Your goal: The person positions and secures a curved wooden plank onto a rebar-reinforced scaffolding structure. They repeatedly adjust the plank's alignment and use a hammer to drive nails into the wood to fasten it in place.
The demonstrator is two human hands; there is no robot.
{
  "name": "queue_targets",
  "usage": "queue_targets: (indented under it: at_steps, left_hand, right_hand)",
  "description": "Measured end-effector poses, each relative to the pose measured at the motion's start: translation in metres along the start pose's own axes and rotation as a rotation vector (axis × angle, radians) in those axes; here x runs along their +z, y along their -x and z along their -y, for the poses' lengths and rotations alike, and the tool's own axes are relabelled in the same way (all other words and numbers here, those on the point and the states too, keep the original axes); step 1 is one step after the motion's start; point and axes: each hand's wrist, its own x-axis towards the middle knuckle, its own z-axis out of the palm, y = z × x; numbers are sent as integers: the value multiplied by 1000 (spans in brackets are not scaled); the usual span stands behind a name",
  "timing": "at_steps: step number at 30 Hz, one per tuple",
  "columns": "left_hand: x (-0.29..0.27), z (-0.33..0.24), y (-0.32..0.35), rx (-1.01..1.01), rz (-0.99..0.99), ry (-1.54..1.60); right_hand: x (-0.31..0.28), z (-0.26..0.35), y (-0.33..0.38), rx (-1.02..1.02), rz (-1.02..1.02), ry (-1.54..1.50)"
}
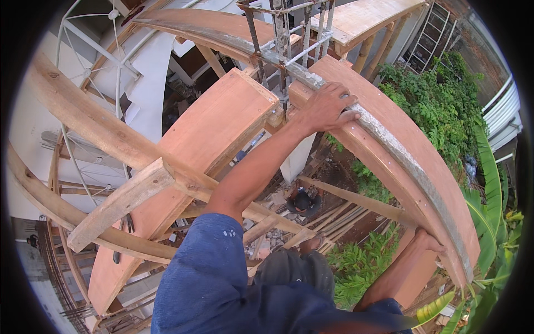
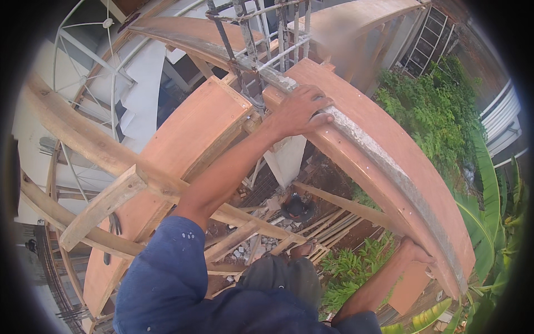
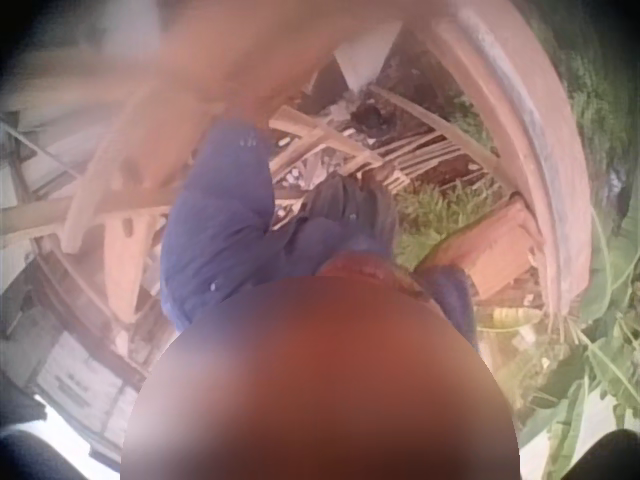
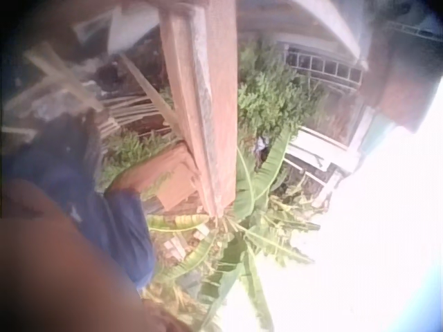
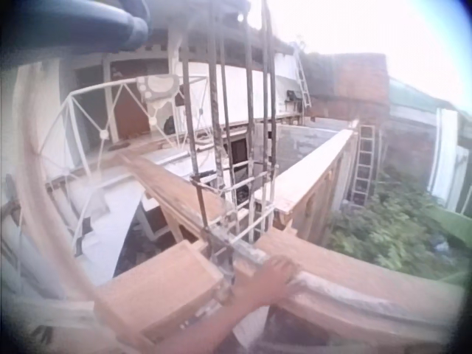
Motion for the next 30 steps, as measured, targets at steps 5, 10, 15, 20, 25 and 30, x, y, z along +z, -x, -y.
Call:
queue_targets:
  at_steps: [5, 10, 15, 20, 25, 30]
  left_hand:
    - [3, 14, 15, -13, 46, -17]
    - [-4, 14, 14, 10, 98, -47]
    - [-16, 13, 16, 0, 174, -127]
    - [-17, 21, 19, 67, 214, -192]
    - [-11, 35, 21, 173, 184, -198]
    - [-12, 36, 16, 154, 211, -236]
  right_hand:
    - [-5, 0, -2, 8, 6, -4]
    - [-7, 5, 2, 33, 63, -13]
    - [-16, 1, 1, 66, 19, -66]
    - [-54, 9, -30, 137, 82, -185]
    - [-81, 14, -61, 81, 204, -132]
    - [-86, 1, -78, 19, 248, -164]
